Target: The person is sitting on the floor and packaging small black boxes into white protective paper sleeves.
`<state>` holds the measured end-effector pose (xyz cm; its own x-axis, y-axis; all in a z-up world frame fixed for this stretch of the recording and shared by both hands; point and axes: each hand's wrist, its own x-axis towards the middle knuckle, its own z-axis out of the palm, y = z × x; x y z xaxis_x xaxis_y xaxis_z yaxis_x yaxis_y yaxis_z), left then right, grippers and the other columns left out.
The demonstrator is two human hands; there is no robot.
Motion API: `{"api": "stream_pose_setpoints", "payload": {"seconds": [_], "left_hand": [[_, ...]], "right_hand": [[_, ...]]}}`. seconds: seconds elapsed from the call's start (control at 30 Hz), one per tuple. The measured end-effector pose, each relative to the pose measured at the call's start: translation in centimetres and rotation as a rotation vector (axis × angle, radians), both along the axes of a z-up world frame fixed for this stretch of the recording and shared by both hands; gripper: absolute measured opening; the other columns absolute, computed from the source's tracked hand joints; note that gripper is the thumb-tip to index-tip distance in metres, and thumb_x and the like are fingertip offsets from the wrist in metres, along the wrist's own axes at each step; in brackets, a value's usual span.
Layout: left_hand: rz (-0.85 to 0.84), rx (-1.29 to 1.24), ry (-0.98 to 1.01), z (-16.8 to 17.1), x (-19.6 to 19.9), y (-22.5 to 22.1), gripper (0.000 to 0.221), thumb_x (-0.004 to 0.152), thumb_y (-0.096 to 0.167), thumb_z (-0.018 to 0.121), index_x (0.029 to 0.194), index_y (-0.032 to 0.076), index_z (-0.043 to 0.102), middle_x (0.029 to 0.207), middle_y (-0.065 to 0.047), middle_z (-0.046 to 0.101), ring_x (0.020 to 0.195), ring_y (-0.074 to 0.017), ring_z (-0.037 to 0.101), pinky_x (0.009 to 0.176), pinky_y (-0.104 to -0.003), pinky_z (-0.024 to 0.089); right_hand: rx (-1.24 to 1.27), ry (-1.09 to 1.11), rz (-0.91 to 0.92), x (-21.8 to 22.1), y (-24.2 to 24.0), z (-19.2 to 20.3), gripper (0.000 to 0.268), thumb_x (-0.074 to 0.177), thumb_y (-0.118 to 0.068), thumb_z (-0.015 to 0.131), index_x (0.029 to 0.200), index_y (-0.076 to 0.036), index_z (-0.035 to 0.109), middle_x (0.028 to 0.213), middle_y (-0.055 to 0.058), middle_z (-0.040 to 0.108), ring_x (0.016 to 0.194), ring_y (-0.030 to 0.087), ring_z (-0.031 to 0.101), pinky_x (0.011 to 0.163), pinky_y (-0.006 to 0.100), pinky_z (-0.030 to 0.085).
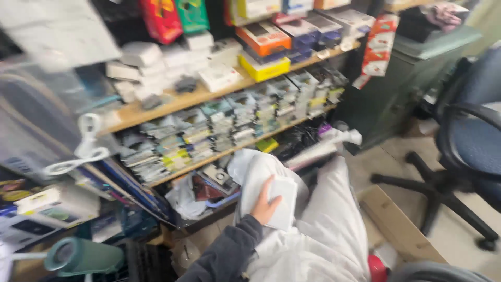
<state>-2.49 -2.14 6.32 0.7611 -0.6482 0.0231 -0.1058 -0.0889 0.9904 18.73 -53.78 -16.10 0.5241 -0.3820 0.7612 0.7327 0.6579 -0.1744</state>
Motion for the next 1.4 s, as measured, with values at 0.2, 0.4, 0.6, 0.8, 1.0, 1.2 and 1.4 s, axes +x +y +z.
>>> {"api": "stream_pose_setpoints", "payload": {"seconds": [0.2,0.4,0.6,0.8,1.0,1.2,1.4], "left_hand": [[-0.003,0.025,-0.051,-0.3,0.3,-0.9,0.07,0.102,0.019,0.056,0.162,0.018,0.02,0.168,-0.018,0.018,0.155,-0.0323,0.014,0.128,-0.046,0.012],[0.056,0.061,-0.083,-0.4,0.6,-0.5,0.067,0.1,0.018,0.059,0.16,0.021,0.029,0.166,-0.015,0.027,0.155,-0.0314,0.02,0.128,-0.046,0.017],[0.149,0.074,-0.074,0.0,0.8,0.1,0.069,0.097,0.021,0.067,0.157,0.023,0.034,0.164,-0.015,0.032,0.153,-0.0307,0.025,0.127,-0.045,0.02],[0.067,0.082,-0.105,2.3,-0.4,0.7,0.076,0.092,0.033,0.074,0.156,0.025,0.033,0.162,-0.014,0.036,0.151,-0.0305,0.03,0.127,-0.044,0.024],[0.04,0.106,-0.069,2.8,-0.5,0.7,0.076,0.091,0.037,0.075,0.155,0.027,0.036,0.162,-0.012,0.038,0.151,-0.0285,0.032,0.126,-0.044,0.025],[0.04,0.09,-0.085,1.4,-0.2,0.4,0.065,0.099,0.038,0.063,0.155,0.02,0.036,0.158,-0.017,0.042,0.148,-0.0344,0.036,0.125,-0.048,0.029],[0.033,0.192,-0.072,-1.8,0.9,-0.2,0.062,0.095,0.059,0.068,0.133,0.01,0.065,0.129,-0.011,0.069,0.131,-0.0246,0.058,0.11,-0.04,0.048]], "right_hand": [[-0.5,0.06,-0.458,-14.8,22.4,30.3,0.029,0.1,-0.029,0.053,0.073,-0.02,0.056,0.066,-0.005,0.052,0.058,0.014,0.045,0.061,0.029,0.038],[-1.02,0.559,-1.006,-30.9,38.0,38.3,0.028,0.103,-0.023,0.047,0.086,-0.014,0.068,0.08,0.001,0.07,0.073,0.024,0.065,0.073,0.03,0.055],[-0.874,1.422,-0.602,-23.6,29.8,16.0,0.043,0.105,-0.06,0.04,0.113,-0.025,0.065,0.096,0.001,0.072,0.074,0.018,0.073,0.075,0.033,0.061],[-0.817,1.305,-0.591,-23.9,29.3,16.9,0.026,0.103,-0.041,0.063,0.112,-0.017,0.068,0.092,0.013,0.073,0.095,0.03,0.069,0.093,0.045,0.054],[-0.852,1.275,-0.491,-25.0,30.6,20.2,0.016,0.095,-0.026,0.074,0.107,-0.016,0.07,0.068,0.004,0.064,0.071,0.021,0.063,0.081,0.039,0.056],[-0.676,1.157,-0.614,-25.8,30.6,19.9,0.025,0.098,-0.023,0.073,0.119,-0.014,0.061,0.084,0.012,0.072,0.086,0.023,0.07,0.082,0.04,0.059],[-0.624,1.283,-0.583,-23.7,28.1,17.1,0.021,0.106,-0.043,0.061,0.109,-0.021,0.063,0.085,0.007,0.071,0.086,0.016,0.067,0.08,0.034,0.057]]}}
